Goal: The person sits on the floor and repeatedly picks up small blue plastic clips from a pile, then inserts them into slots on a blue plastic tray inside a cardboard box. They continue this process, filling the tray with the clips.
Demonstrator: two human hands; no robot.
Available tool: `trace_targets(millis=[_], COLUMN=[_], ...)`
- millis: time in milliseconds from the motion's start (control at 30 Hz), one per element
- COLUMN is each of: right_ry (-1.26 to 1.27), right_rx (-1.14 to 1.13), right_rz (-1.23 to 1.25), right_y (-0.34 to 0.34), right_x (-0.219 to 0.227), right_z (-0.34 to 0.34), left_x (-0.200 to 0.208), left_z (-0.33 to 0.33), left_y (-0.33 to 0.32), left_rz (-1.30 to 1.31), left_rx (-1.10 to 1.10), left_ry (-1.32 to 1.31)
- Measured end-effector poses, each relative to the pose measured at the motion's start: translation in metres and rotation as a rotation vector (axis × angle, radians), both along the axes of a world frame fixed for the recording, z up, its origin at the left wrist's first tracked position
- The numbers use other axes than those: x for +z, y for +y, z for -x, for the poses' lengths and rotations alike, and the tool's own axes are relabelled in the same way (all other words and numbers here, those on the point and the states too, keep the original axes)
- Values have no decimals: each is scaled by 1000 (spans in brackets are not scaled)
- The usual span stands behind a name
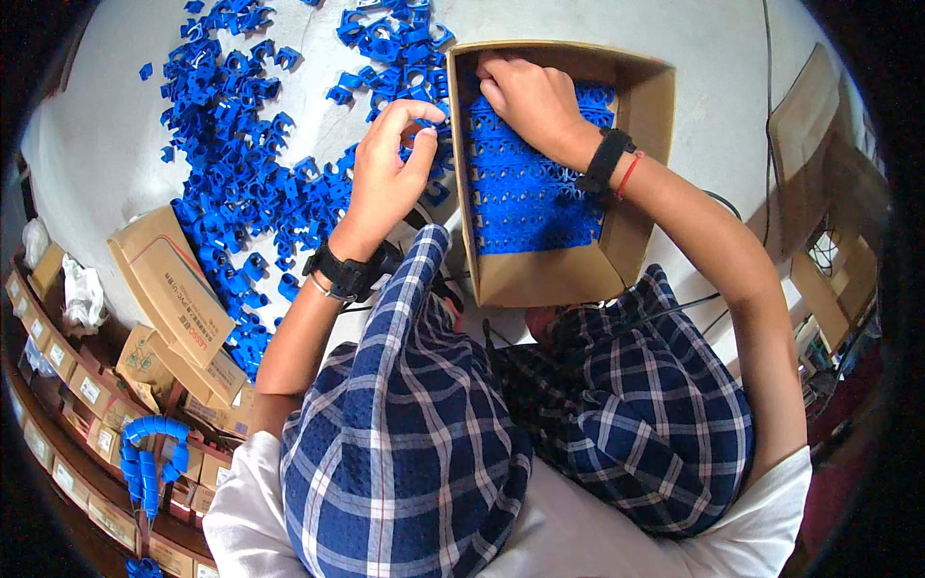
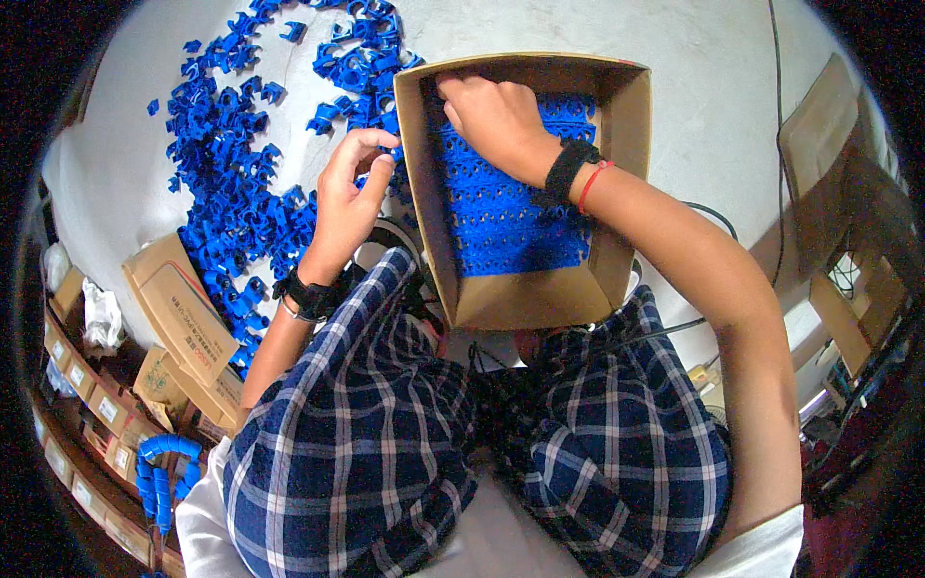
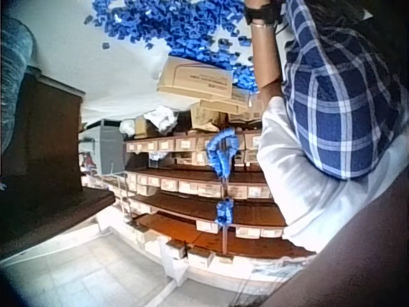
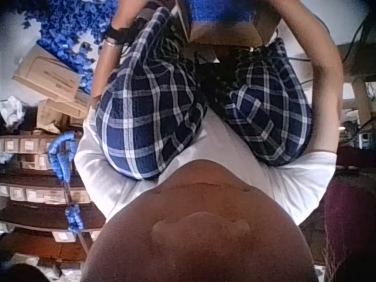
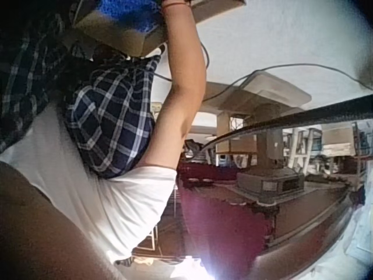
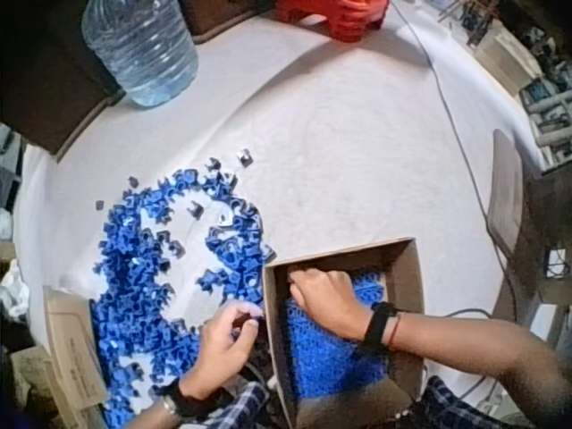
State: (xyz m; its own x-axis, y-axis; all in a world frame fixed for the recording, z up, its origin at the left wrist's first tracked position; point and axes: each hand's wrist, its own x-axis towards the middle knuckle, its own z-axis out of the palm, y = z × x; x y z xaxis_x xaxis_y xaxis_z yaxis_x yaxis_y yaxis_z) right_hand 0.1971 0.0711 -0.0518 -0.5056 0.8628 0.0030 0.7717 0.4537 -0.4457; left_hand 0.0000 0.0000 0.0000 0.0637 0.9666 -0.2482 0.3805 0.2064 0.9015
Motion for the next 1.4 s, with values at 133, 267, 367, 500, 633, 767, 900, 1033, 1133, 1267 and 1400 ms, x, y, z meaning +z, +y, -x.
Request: trace_targets(millis=[133, 267, 367, 500, 633, 767, 900, 1033, 1133, 1267, 1400], right_ry=[29, 2, 29, -9, -13, -38, 23, 146, 192, 239, 223], right_rx=[-8, -24, -33, -36, -37, -56, -60, -44, -33, -35, -45], right_rz=[-8, 73, 91, 176, 200, 276, 297, 253, 249, 264, 298], right_y=[5, 2, 3, 3, 3, 4, -2, -8, -12, -19, -23], right_x=[-8, -9, -10, -4, 1, 8, 20, 31, 38, 45, 48], right_z=[5, 1, 3, 4, 6, 9, 8, 9, 8, 2, -6], left_x=[-2, -1, -2, -4, -11, -24, -32, -37, -44, -50, -52], left_z=[5, 3, 6, 9, 18, 35, 48, 44, 30, 21, 25], left_y=[4, 2, 4, 5, 8, 20, 42, 66, 72, 66, 64], left_rz=[-34, -12, -32, -76, -162, -299, -510, -423, -312, -262, -118], left_rx=[-17, -17, -41, -68, -45, -35, -94, -328, -379, -376, -396], left_ry=[13, 7, 41, 56, 137, 474, 635, 685, 773, 845, 740])
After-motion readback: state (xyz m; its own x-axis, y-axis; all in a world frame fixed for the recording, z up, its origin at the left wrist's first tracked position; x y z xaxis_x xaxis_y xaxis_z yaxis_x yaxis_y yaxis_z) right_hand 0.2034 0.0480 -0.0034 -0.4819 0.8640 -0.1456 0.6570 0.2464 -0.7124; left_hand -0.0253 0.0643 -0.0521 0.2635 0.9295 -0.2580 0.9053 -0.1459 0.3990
